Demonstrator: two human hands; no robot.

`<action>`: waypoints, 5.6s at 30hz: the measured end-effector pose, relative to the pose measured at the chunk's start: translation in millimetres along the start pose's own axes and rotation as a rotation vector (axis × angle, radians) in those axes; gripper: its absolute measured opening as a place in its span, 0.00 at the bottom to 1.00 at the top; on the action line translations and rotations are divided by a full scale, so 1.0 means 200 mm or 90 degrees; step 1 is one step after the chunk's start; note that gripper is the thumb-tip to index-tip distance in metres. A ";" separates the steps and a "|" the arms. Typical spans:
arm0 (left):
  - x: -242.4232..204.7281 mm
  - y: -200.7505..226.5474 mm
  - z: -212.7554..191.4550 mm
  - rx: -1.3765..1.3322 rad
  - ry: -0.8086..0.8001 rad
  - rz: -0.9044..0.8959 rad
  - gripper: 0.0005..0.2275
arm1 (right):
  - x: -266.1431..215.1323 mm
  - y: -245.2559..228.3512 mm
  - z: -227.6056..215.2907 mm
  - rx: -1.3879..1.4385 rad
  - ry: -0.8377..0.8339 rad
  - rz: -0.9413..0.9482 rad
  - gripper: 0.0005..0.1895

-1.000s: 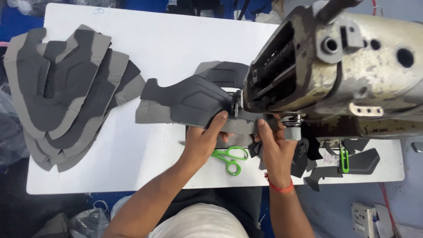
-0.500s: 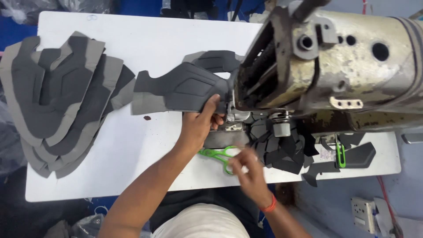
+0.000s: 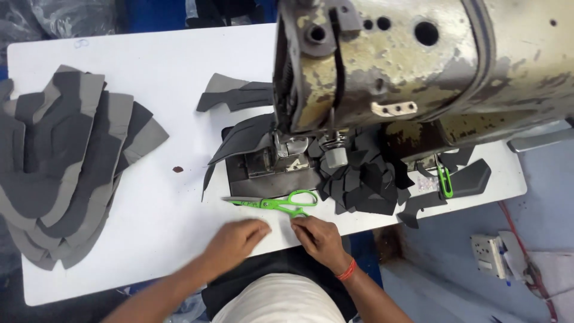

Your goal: The person aligns two pieces of gray and black material under a sewing machine and stitches them together. They then use green scissors to trim the excess thread and material from the edges. This process is repeated for multiple pieces, which are stacked on the table.

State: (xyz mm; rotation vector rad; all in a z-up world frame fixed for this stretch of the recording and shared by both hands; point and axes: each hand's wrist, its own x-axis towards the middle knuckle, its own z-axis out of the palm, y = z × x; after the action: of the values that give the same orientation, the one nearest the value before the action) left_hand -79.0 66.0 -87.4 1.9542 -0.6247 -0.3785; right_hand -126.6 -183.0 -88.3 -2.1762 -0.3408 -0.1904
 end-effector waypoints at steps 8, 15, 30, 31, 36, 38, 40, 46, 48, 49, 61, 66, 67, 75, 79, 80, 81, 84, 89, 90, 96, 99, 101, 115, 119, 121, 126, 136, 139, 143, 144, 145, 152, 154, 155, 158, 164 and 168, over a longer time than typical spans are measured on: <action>-0.06 0.07 0.25 0.203 0.237 -0.009 0.05 | -0.02 0.00 0.04 -0.027 0.068 0.042 0.07; -0.06 0.09 0.23 0.195 0.251 0.004 0.05 | -0.15 0.12 -0.05 0.034 0.194 0.100 0.06; -0.08 0.06 0.26 0.251 0.263 0.019 0.06 | -0.02 0.44 -0.58 -0.205 0.458 0.281 0.17; -0.08 0.07 0.26 0.252 0.265 0.018 0.06 | -0.02 0.46 -0.57 -0.204 0.457 0.279 0.17; -0.08 0.09 0.25 0.241 0.264 0.024 0.05 | 0.04 0.40 -0.59 -0.252 0.544 0.164 0.07; -0.08 0.08 0.25 0.247 0.269 0.027 0.05 | 0.07 0.27 -0.63 -0.255 0.573 0.141 0.06; -0.07 0.08 0.25 0.251 0.271 0.032 0.05 | 0.09 0.16 -0.65 -0.260 0.604 0.120 0.06; -0.06 0.05 0.27 0.194 0.235 -0.036 0.08 | 0.09 -0.14 -0.48 -0.152 0.569 0.048 0.07; -0.05 -0.02 0.31 -0.357 0.107 -0.123 0.11 | 0.08 -0.21 -0.36 -0.289 0.408 -0.068 0.09; -0.03 0.08 0.24 -0.358 0.111 -0.131 0.11 | 0.08 -0.25 -0.30 -0.285 0.401 -0.065 0.09; 0.03 0.26 -0.07 -0.385 0.210 -0.178 0.12 | 0.08 -0.44 -0.10 0.249 0.169 0.058 0.20; -0.07 0.26 -0.12 -0.176 0.166 -0.137 0.14 | 0.08 -0.31 0.06 0.310 -0.081 0.255 0.12; -0.09 0.16 -0.17 -0.175 0.177 -0.138 0.14 | 0.10 -0.30 0.10 0.310 -0.090 0.248 0.12; -0.34 -0.39 -1.24 0.462 0.770 -0.157 0.12 | 0.18 -0.14 0.24 0.025 0.021 0.001 0.10; -0.52 -0.82 -1.47 0.608 0.816 -0.222 0.23 | 0.19 -0.15 0.25 0.028 0.055 -0.010 0.09; -0.54 -0.86 -1.48 0.549 0.786 -0.344 0.28 | 0.19 -0.15 0.25 0.040 0.039 0.033 0.09; -0.55 -0.90 -1.50 0.485 0.748 -0.460 0.34 | 0.19 -0.15 0.25 0.052 0.024 0.076 0.09; -0.54 -0.93 -1.53 0.230 0.651 -0.625 0.35 | 0.19 -0.13 0.26 0.022 0.023 0.057 0.09; -0.50 -0.90 -1.59 0.307 0.674 -0.623 0.38 | 0.20 -0.15 0.26 0.016 0.025 0.011 0.09; -0.48 -0.90 -1.60 0.391 0.698 -0.600 0.40 | 0.20 -0.15 0.26 0.020 0.014 0.036 0.10; -0.41 -0.76 -1.63 0.406 0.728 -0.548 0.38 | 0.19 -0.13 0.27 0.052 0.010 0.042 0.09; -0.43 -0.70 -1.66 0.306 0.747 -0.449 0.28 | 0.19 -0.14 0.27 0.017 0.012 0.050 0.09; -0.40 -0.51 -1.63 0.093 0.789 -0.387 0.24 | 0.19 -0.15 0.26 0.015 0.013 0.037 0.09; -0.77 0.22 -1.12 -0.449 0.731 -0.124 0.17 | 0.13 -0.24 0.26 0.029 -0.031 0.085 0.12; -0.97 0.12 -0.91 -0.465 0.669 -0.138 0.17 | 0.06 -0.36 0.26 0.155 -0.158 0.055 0.12; -0.99 0.05 -0.79 -0.482 0.641 -0.095 0.17 | 0.05 -0.41 0.26 0.239 -0.229 0.038 0.14; -0.76 0.07 -0.50 -0.580 0.359 -0.125 0.23 | -0.19 -0.12 0.33 0.558 -0.287 0.032 0.31; -0.26 0.12 -0.04 -0.485 0.077 -0.187 0.17 | -0.24 0.04 -0.12 0.345 0.152 0.301 0.10; -0.16 0.17 0.06 -0.487 0.098 -0.131 0.18 | -0.15 -0.05 -0.25 0.246 0.190 0.339 0.13; -0.14 0.21 0.11 -0.404 0.181 -0.187 0.20 | -0.12 -0.18 -0.35 0.147 0.332 0.321 0.13; -0.15 0.21 0.12 -0.396 0.212 -0.201 0.20 | -0.12 -0.22 -0.36 0.150 0.383 0.275 0.13; -0.16 0.21 0.13 -0.396 0.215 -0.206 0.20 | -0.11 -0.26 -0.36 0.152 0.377 0.278 0.13; -0.17 0.25 0.18 -0.472 0.255 -0.149 0.15 | -0.12 -0.42 -0.12 0.251 0.226 0.213 0.16; -0.17 0.24 0.19 -0.484 0.261 -0.125 0.14 | -0.11 -0.45 -0.04 0.230 0.132 0.233 0.16; -0.18 0.22 0.20 -0.515 0.260 -0.118 0.11 | -0.10 -0.44 -0.01 0.202 0.087 0.220 0.16; -0.21 0.18 0.20 -0.562 0.255 -0.163 0.07 | -0.05 -0.50 0.03 0.151 0.040 0.138 0.16; -0.21 0.21 0.15 -0.559 0.239 -0.215 0.10 | 0.02 -0.56 0.03 0.074 0.028 0.043 0.17; -0.21 0.21 0.15 -0.540 0.228 -0.228 0.12 | 0.04 -0.58 0.02 0.047 0.027 0.058 0.16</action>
State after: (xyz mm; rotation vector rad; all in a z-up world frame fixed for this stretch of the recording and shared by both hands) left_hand -141.1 52.8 -62.9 1.2462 0.1326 -0.4104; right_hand -155.8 -113.4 1.1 -2.1070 -0.2214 -0.1710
